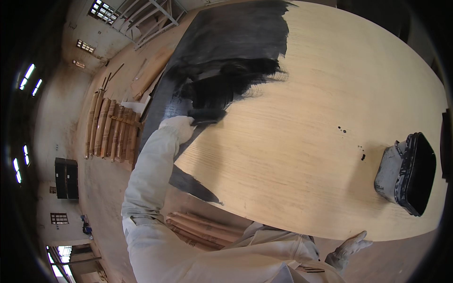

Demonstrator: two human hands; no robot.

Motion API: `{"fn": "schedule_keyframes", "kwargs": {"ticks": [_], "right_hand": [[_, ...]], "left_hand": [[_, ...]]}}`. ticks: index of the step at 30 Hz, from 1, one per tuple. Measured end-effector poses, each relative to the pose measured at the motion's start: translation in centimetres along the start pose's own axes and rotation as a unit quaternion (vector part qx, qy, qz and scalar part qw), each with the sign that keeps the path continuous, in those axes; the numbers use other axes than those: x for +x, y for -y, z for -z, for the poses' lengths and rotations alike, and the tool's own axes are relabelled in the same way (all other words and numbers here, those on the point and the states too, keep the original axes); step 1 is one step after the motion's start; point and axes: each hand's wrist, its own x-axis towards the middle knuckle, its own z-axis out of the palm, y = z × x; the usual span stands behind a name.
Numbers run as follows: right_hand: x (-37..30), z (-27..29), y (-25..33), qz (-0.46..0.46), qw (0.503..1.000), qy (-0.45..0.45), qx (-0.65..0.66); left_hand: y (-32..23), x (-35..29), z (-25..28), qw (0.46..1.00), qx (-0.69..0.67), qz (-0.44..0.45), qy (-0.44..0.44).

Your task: The person paints a large wooden board with black paint using a brush. They dip the brush into a paint container and apply the paint in broad strokes across the surface.

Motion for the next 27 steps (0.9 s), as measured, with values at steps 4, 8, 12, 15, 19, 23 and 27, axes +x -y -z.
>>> {"fn": "schedule_keyframes", "kwargs": {"ticks": [4, 8, 12, 15, 19, 23, 27], "right_hand": [[0.3, -0.7, -0.5, 0.001, 1.000, 0.000, 0.009], [0.3, -0.6, -0.6, 0.005, 0.999, -0.018, 0.034], [-0.4, -0.6, 1.5, -0.037, 0.999, 0.013, 0.023], [1.0, -0.4, 0.1, 0.002, 0.999, 0.015, 0.031], [2.1, -1.0, -3.6, 0.038, 0.999, -0.016, -0.020], [1.1, -0.7, -1.6, 0.013, 0.998, 0.015, 0.063], [-0.2, -0.4, 0.8, -0.001, 1.000, 0.010, 0.030]], "left_hand": [[5.6, 1.7, -2.5, 0.999, -0.016, 0.031, -0.021], [2.9, -0.3, -0.7, 0.998, 0.027, -0.044, -0.026], [5.7, 1.0, -1.2, 0.999, 0.026, -0.006, -0.041], [5.8, 2.2, -0.7, 0.999, -0.001, 0.020, -0.030], [3.6, -1.2, -1.8, 0.999, 0.013, -0.034, -0.039], [7.3, -2.2, -4.1, 0.999, -0.017, 0.032, -0.003], [2.8, -5.3, -3.3, 0.999, -0.036, 0.019, 0.013]]}}
